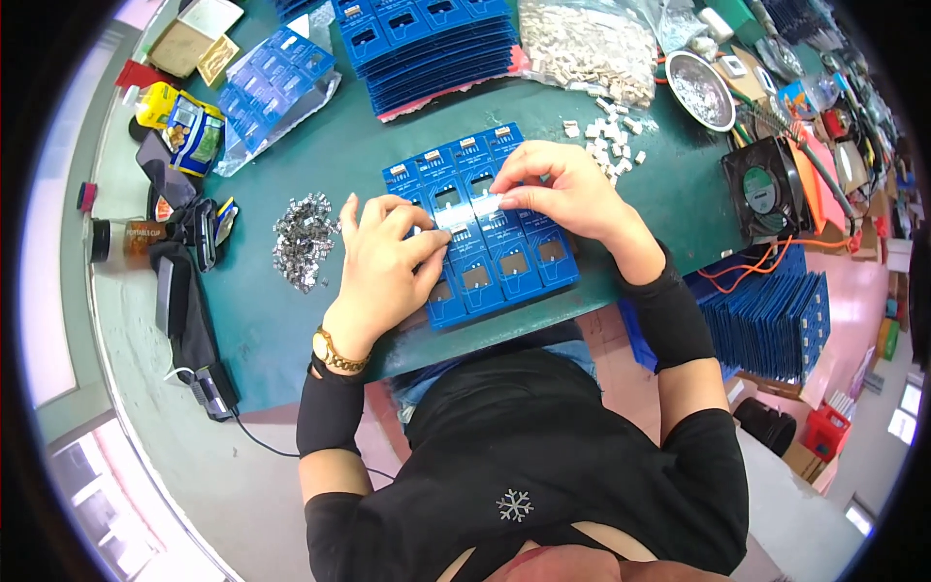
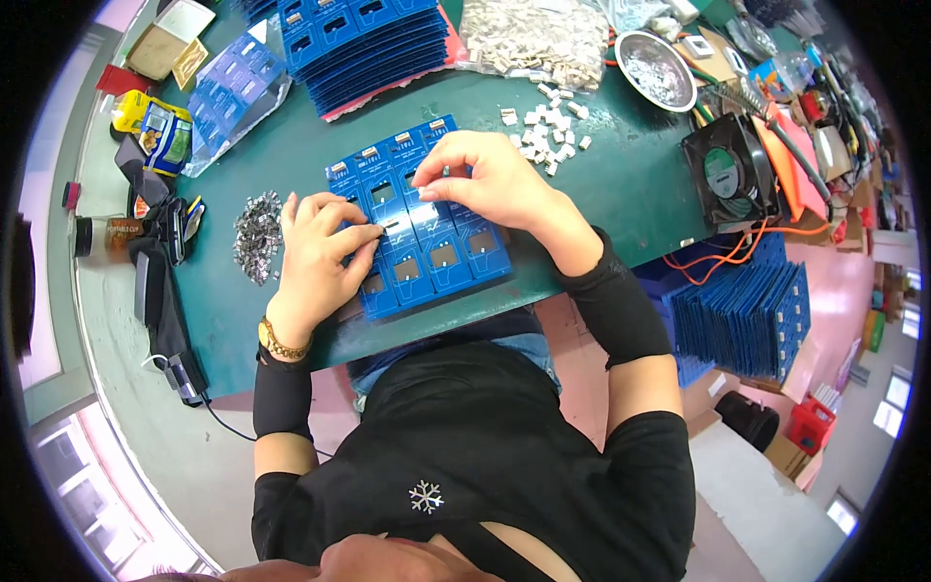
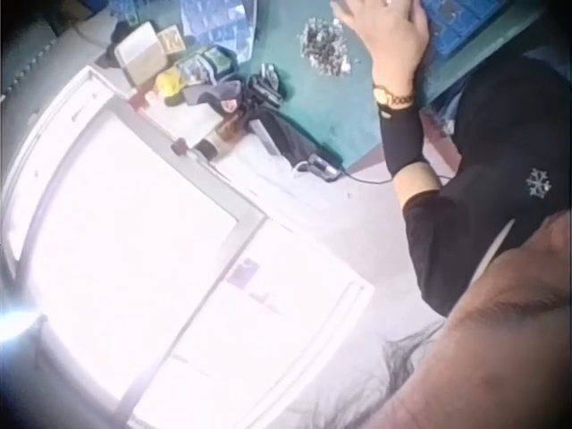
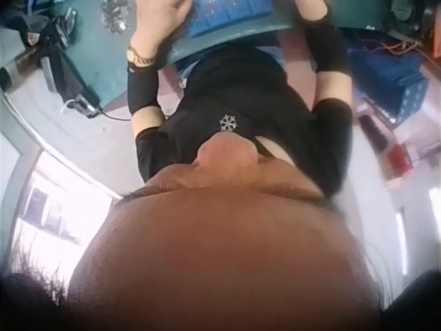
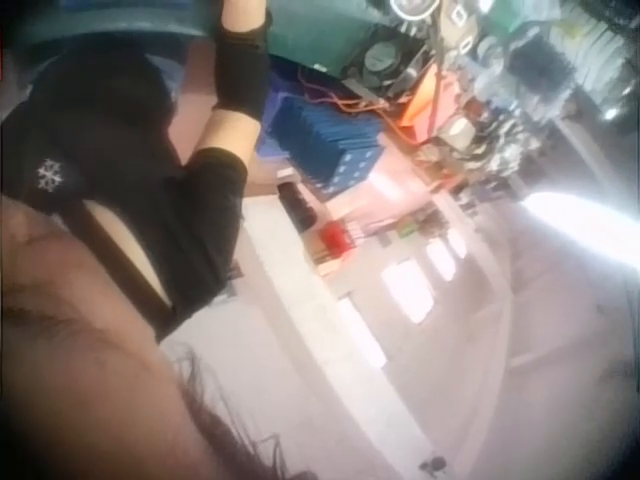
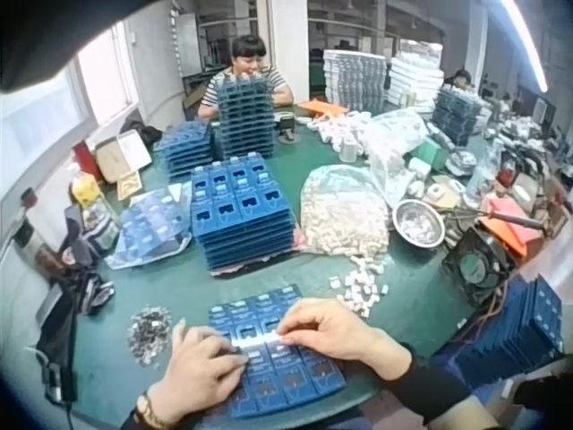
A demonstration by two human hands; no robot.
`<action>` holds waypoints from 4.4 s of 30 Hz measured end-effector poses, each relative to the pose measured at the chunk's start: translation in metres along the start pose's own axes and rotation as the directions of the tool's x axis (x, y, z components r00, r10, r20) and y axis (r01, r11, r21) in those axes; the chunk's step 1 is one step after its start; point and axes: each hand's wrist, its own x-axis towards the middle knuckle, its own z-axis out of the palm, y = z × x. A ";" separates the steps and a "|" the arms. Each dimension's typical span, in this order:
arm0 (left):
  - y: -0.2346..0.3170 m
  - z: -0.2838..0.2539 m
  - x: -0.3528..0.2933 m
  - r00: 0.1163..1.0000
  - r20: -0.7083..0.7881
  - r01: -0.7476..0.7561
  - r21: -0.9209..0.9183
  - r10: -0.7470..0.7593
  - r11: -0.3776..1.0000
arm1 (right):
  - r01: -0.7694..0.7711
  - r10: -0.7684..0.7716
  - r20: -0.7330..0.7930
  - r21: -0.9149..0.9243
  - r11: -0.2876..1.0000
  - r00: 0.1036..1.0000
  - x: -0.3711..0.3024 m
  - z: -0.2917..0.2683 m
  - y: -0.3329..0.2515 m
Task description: The person places small electronic components by hand into designated slots on a blue plastic fixture.
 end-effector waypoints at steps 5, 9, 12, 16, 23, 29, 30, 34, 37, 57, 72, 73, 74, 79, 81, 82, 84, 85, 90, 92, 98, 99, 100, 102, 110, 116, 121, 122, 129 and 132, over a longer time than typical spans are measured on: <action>-0.033 -0.014 -0.019 0.953 -0.138 0.269 -0.018 -0.269 0.963 | -0.047 0.053 0.097 -0.068 0.997 0.994 -0.002 0.005 -0.008; -0.049 -0.019 -0.038 0.848 -0.138 0.510 -0.051 -0.512 0.859 | -0.060 0.075 0.110 -0.132 0.989 0.991 -0.002 0.006 -0.008; -0.051 -0.015 -0.047 0.838 -0.141 0.534 0.012 -0.528 0.845 | 0.002 0.023 0.107 -0.231 0.973 0.994 -0.002 0.009 -0.006; -0.052 -0.013 -0.048 0.828 -0.076 0.559 0.030 -0.556 0.829 | 0.048 -0.013 0.097 -0.373 0.927 0.995 -0.002 0.013 -0.009; -0.050 -0.009 -0.046 0.835 -0.135 0.543 0.044 -0.534 0.838 | 0.075 -0.033 0.109 -0.402 0.913 0.993 -0.001 0.019 -0.012; -0.052 -0.004 -0.048 0.849 -0.207 0.502 0.025 -0.487 0.864 | 0.112 -0.070 0.105 -0.489 0.865 0.992 -0.003 0.021 -0.010; -0.048 -0.006 -0.046 0.858 -0.190 0.496 0.067 -0.477 0.866 | 0.124 -0.089 0.093 -0.493 0.861 0.992 -0.004 0.022 -0.008; -0.045 -0.006 -0.044 0.869 -0.160 0.486 0.103 -0.468 0.868 | 0.179 -0.155 0.089 -0.495 0.850 0.984 -0.007 0.023 -0.007; -0.047 -0.005 -0.044 0.877 -0.150 0.470 0.076 -0.456 0.879 | 0.216 -0.185 0.112 -0.522 0.825 0.976 -0.006 0.021 -0.005; -0.040 -0.004 -0.040 0.629 -0.330 0.402 -0.638 -0.704 0.657 | 0.260 -0.184 0.186 -0.596 0.760 0.965 -0.004 0.016 -0.010; -0.051 0.008 -0.046 0.677 -0.300 0.398 -0.620 -0.673 0.676 | -0.052 0.204 0.209 -0.565 0.824 0.956 0.017 0.014 -0.025; -0.052 0.011 -0.047 0.693 -0.338 0.341 -0.625 -0.637 0.702 | -0.064 0.237 0.238 -0.566 0.822 0.942 0.022 0.014 -0.029; -0.053 0.012 -0.047 0.705 -0.377 0.283 -0.627 -0.601 0.726 | -0.075 0.269 0.267 -0.567 0.820 0.925 0.027 0.013 -0.033; -0.045 0.009 -0.042 0.707 -0.318 0.281 -0.693 -0.631 0.664 | -0.085 0.332 0.337 -0.578 0.812 0.881 0.040 0.009 -0.034; -0.041 0.009 -0.040 0.697 -0.254 0.331 -0.716 -0.670 0.615 | -0.095 0.359 0.354 -0.586 0.805 0.863 0.044 0.010 -0.034; -0.041 0.010 -0.041 0.698 -0.258 0.333 -0.708 -0.667 0.623 | -0.112 0.379 0.347 -0.594 0.797 0.858 0.045 0.010 -0.036; -0.040 0.011 -0.039 0.727 -0.283 0.316 -0.671 -0.626 0.671 | -0.144 0.419 0.332 -0.613 0.777 0.845 0.047 0.009 -0.040; -0.033 0.010 -0.036 0.719 -0.229 0.331 -0.717 -0.656 0.613 | -0.139 0.411 0.334 -0.609 0.781 0.848 0.046 0.008 -0.037; -0.002 0.006 -0.010 0.850 -0.113 0.280 -0.731 -0.514 0.623 | 0.046 0.217 0.413 -0.540 0.840 0.885 0.042 -0.031 -0.033; 0.006 0.003 0.002 0.910 -0.120 0.259 -0.584 -0.397 0.769 | -0.122 0.249 0.156 -0.560 0.820 0.956 0.040 -0.050 -0.035; 0.018 0.011 0.033 0.987 0.039 0.161 -0.353 -0.158 0.922 | -0.227 0.203 -0.108 -0.575 0.786 0.973 0.022 -0.089 0.034; 0.017 0.015 0.031 0.983 0.086 0.180 -0.325 -0.160 0.929 | -0.187 0.157 -0.103 -0.580 0.792 0.982 0.025 -0.083 0.034; 0.017 0.017 0.031 0.982 0.095 0.184 -0.326 -0.162 0.927 | -0.194 0.165 -0.104 -0.575 0.795 0.981 0.026 -0.079 0.033; 0.016 0.021 0.031 0.974 0.140 0.207 -0.257 -0.176 0.944 | -0.142 0.081 -0.128 -0.611 0.779 0.989 0.028 -0.071 0.032; 0.017 0.022 0.038 0.969 0.158 0.227 -0.276 -0.189 0.934 | -0.024 -0.104 -0.224 -0.506 0.862 0.969 0.031 -0.061 0.037; 0.016 0.027 0.037 0.964 0.140 0.256 -0.281 -0.225 0.925 | 0.025 -0.142 -0.202 -0.491 0.871 0.969 0.033 -0.057 0.042; 0.018 0.028 0.038 0.963 0.141 0.262 -0.264 -0.231 0.928 | -0.039 -0.029 -0.153 -0.422 0.906 0.988 0.033 -0.058 0.033; 0.018 0.027 0.038 0.962 0.145 0.264 -0.261 -0.232 0.929 | -0.065 0.013 -0.122 -0.427 0.902 0.992 0.034 -0.059 0.033; 0.024 0.032 0.030 0.993 0.038 0.115 -0.089 -0.112 0.989 | -0.093 0.051 -0.161 -0.266 0.960 0.986 0.035 -0.056 0.036; 0.023 0.030 0.026 0.993 0.053 0.109 -0.073 -0.105 0.991 | -0.025 -0.023 -0.183 -0.258 0.966 0.983 0.036 -0.055 0.037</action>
